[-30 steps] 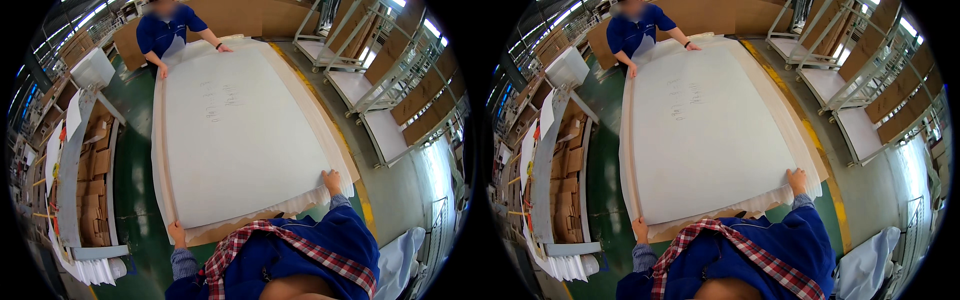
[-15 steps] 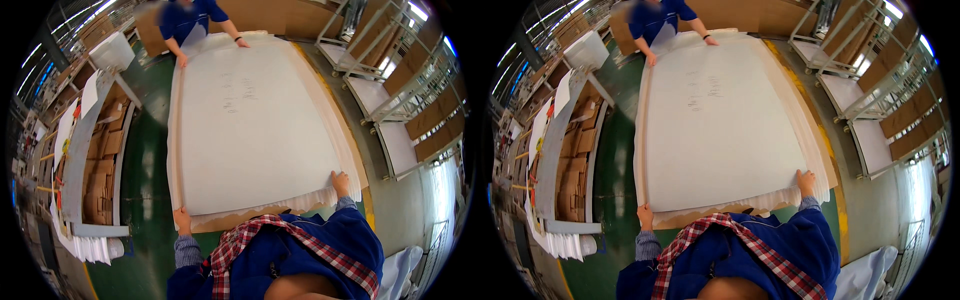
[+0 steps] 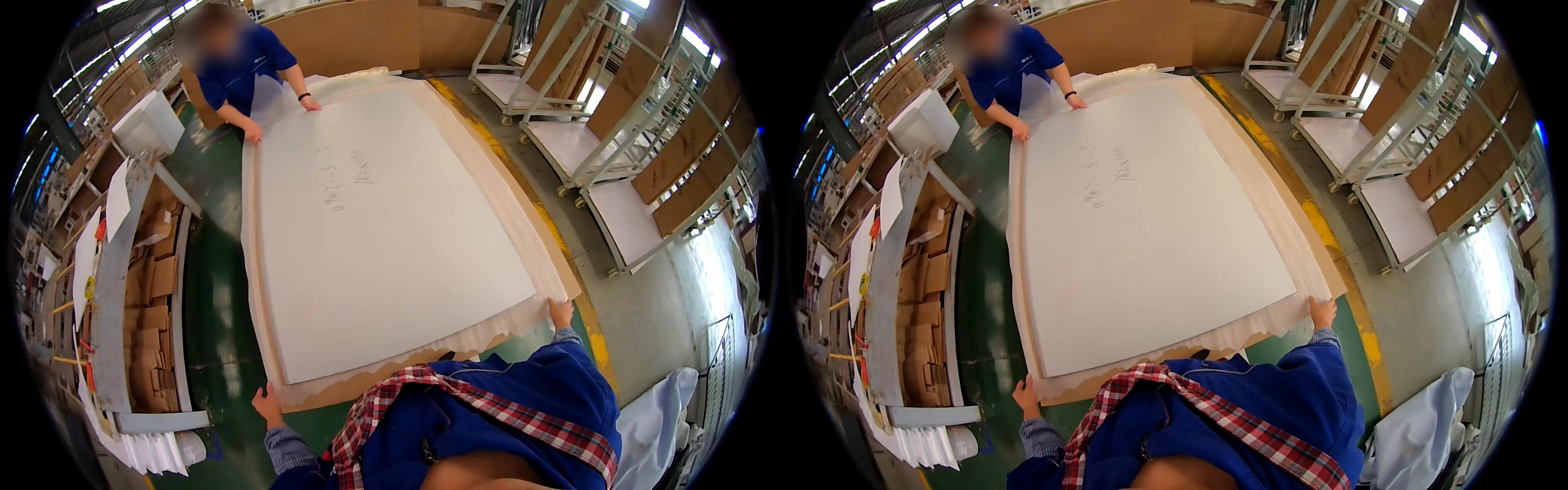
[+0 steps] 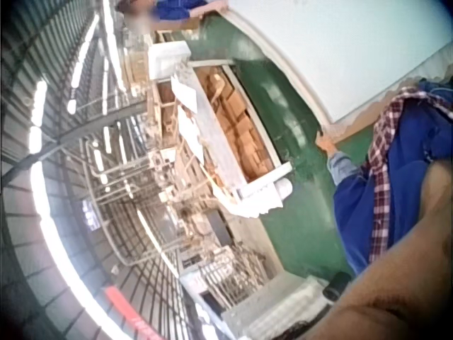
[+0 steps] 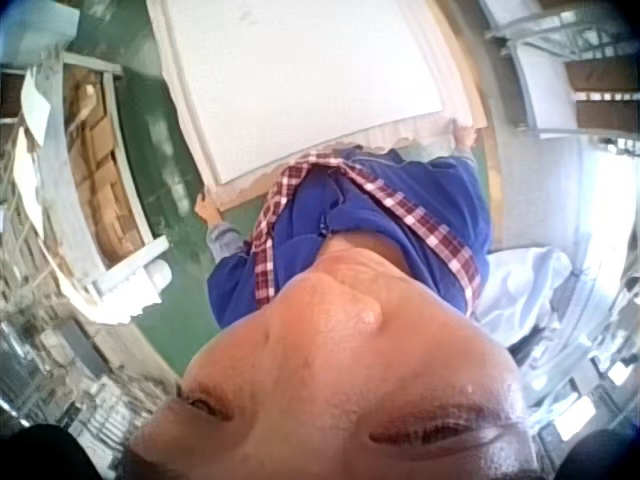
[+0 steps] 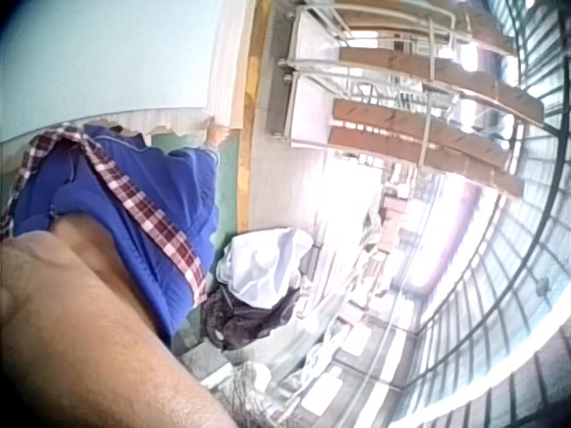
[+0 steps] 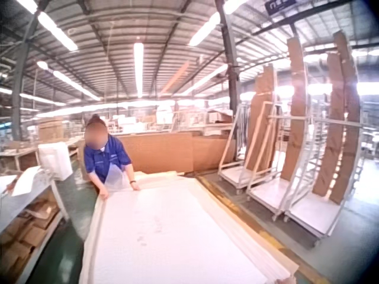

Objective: The person aligns and joins two large white panels on a workbench while a coworker cuts and tapes them. The person then places a translucent sheet over the joined panels and smooths it down.

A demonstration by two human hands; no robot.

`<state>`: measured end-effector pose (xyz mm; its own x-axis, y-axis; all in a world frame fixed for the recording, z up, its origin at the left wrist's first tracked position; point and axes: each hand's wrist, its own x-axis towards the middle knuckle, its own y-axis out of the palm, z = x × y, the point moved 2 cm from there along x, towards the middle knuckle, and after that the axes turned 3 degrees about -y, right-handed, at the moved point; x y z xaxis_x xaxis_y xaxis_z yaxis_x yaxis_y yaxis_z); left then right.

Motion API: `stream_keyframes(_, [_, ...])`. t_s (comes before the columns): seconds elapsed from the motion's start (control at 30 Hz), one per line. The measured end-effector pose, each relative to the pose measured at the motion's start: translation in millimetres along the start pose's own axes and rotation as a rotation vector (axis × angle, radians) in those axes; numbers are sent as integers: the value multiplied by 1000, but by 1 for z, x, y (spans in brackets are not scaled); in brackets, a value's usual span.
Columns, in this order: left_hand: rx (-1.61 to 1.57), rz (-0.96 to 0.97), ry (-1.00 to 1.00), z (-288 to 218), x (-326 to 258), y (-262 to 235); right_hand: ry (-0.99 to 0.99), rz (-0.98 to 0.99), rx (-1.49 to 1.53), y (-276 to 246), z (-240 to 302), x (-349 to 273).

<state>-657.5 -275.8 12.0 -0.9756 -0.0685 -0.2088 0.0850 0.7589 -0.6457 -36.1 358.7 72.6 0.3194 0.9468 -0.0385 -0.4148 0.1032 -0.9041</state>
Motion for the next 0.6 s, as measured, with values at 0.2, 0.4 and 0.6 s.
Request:
stream_keyframes(0.2, [-374,57,-440,-15,-31,-3,133,84,201,6,-9,16])
stream_keyframes(0.4, [456,-405,-42,-89,-62,-15,-129,-240,-276,-11,44,-10])
stream_keyframes(0.6, [44,-41,414,-124,-69,34,-406,138,271,24,97,-8])
